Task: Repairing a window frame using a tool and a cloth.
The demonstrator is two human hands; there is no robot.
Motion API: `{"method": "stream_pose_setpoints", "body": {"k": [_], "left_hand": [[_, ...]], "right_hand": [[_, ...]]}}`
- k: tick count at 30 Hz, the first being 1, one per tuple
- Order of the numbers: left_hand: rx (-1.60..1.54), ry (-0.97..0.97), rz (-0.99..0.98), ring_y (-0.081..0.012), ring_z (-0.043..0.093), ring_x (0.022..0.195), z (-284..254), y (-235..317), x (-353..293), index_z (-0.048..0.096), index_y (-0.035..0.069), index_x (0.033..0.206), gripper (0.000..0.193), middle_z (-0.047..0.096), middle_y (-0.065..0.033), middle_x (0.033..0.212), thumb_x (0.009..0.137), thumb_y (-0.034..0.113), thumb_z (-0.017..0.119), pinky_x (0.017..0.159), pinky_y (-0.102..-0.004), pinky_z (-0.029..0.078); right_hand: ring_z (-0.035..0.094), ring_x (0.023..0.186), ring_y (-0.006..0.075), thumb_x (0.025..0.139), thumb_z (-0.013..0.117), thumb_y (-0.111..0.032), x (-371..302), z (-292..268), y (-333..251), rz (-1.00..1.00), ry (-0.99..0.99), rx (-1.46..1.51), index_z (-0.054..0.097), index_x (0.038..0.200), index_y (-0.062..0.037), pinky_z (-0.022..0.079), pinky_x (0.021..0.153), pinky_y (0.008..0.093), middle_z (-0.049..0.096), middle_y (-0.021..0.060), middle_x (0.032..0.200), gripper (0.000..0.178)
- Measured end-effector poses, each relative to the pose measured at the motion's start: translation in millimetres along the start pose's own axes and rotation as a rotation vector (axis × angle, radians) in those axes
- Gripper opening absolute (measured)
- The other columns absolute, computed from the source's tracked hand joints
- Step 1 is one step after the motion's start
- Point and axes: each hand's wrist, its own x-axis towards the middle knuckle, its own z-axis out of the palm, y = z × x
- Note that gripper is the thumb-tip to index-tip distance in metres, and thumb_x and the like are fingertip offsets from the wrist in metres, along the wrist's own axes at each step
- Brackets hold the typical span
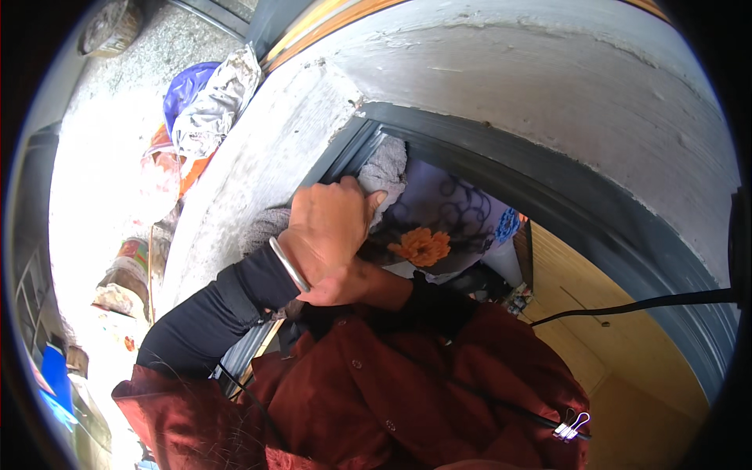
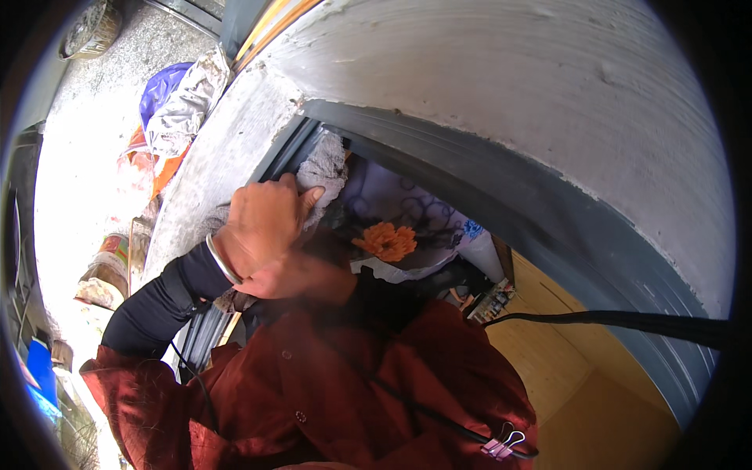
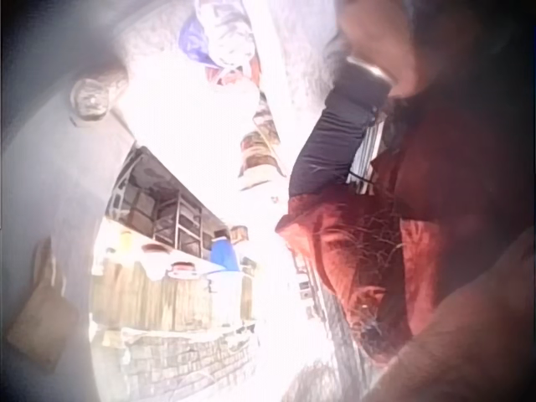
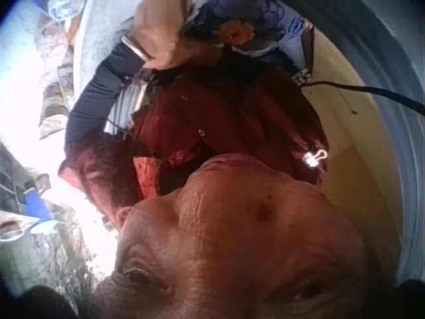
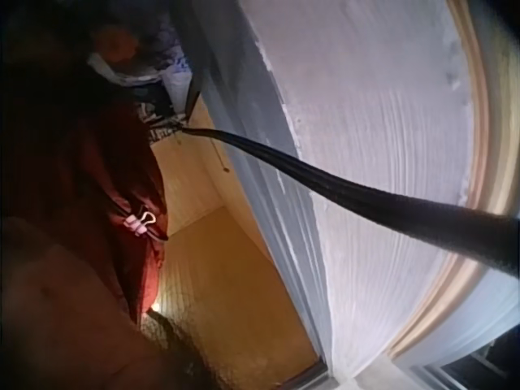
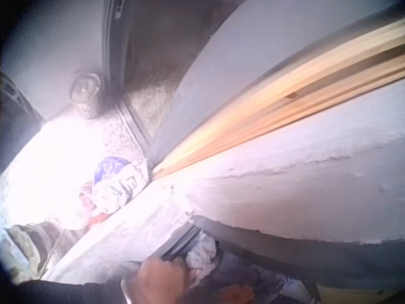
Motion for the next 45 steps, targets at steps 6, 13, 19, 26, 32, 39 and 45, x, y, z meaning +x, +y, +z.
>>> {"method": "stream_pose_setpoints", "body": {"k": [6,13,19,26,32,39,45], "left_hand": [[-0.045,0.08,0.037,-0.0388,0.062,0.061,-0.4,-1.5,-5.2,0.046,-0.002,0.097,0.031,0.062,-0.0206,0.065,0.094,0.029,0.048,0.056,-0.0463,0.049],[0.085,0.088,0.179,-0.0365,0.062,0.06,-2.1,-18.3,-1.0,0.045,0.001,0.094,0.022,0.062,-0.0173,0.065,0.093,0.023,0.047,0.054,-0.0455,0.049],[0.103,0.008,0.185,-0.0359,0.063,0.06,-6.8,-11.3,-0.4,0.046,0.001,0.094,0.019,0.063,-0.0169,0.067,0.093,0.021,0.046,0.054,-0.0442,0.05],[0.238,0.073,0.233,-0.0261,0.067,0.062,-10.2,-8.4,-1.2,0.051,-0.004,0.095,0.021,0.066,-0.0141,0.072,0.079,0.009,0.055,0.055,-0.0331,0.053],[0.264,0.032,0.259,-0.0264,0.068,0.063,-12.9,-11.1,4.0,0.05,-0.005,0.096,0.023,0.066,-0.0145,0.072,0.078,0.007,0.056,0.056,-0.0331,0.054],[0.149,-0.069,0.192,-0.0345,0.067,0.067,-25.1,-7.5,6.8,0.05,-0.005,0.094,0.02,0.065,-0.02,0.07,0.077,0.005,0.056,0.061,-0.0401,0.054],[0.035,-0.008,0.197,-0.0401,0.063,0.065,-18.4,-9.6,10.7,0.05,-0.001,0.094,0.016,0.062,-0.022,0.067,0.083,0.01,0.052,0.059,-0.0462,0.05]], "right_hand": [[0.058,0.104,0.0226,0.074,0.065,-0.011,-21.1,22.5,8.2,-0.027,-0.017,0.086,0.062,0.105,-0.0023,0.046,0.093,0.0375,0.061,0.0097,0.109,0.033],[0.056,0.112,0.0221,0.074,0.068,-0.015,17.5,-4.7,2.7,0.786,-0.143,1.076,0.061,0.112,-0.0007,0.043,0.096,0.0344,0.06,0.0094,0.117,0.041],[0.052,0.118,0.0213,0.073,0.071,-0.018,7.9,14.3,9.0,0.097,0.047,0.274,0.056,0.122,-0.0018,0.04,0.101,0.0352,0.057,0.0078,0.124,0.053],[0.066,0.089,0.0233,0.073,0.072,-0.024,14.1,19.0,12.7,-0.003,0.289,0.097,0.07,0.092,-0.0049,0.051,0.08,0.0366,0.069,0.0068,0.092,0.027],[0.065,0.088,0.0228,0.073,0.071,-0.021,21.3,17.3,11.2,0.119,0.187,0.229,0.069,0.093,-0.0065,0.05,0.079,0.0365,0.067,0.0066,0.093,0.025],[0.067,0.075,0.0212,0.069,0.071,-0.015,30.5,6.5,1.5,0.085,0.245,0.093,0.071,0.082,-0.011,0.053,0.07,0.0333,0.068,0.0061,0.079,0.013],[0.055,0.047,0.0176,0.062,0.065,-0.011,46.6,-28.2,-15.8,0.165,0.2,0.077,0.062,0.072,-0.0143,0.044,0.044,0.0321,0.049,0.0002,0.054,0.011]]}}
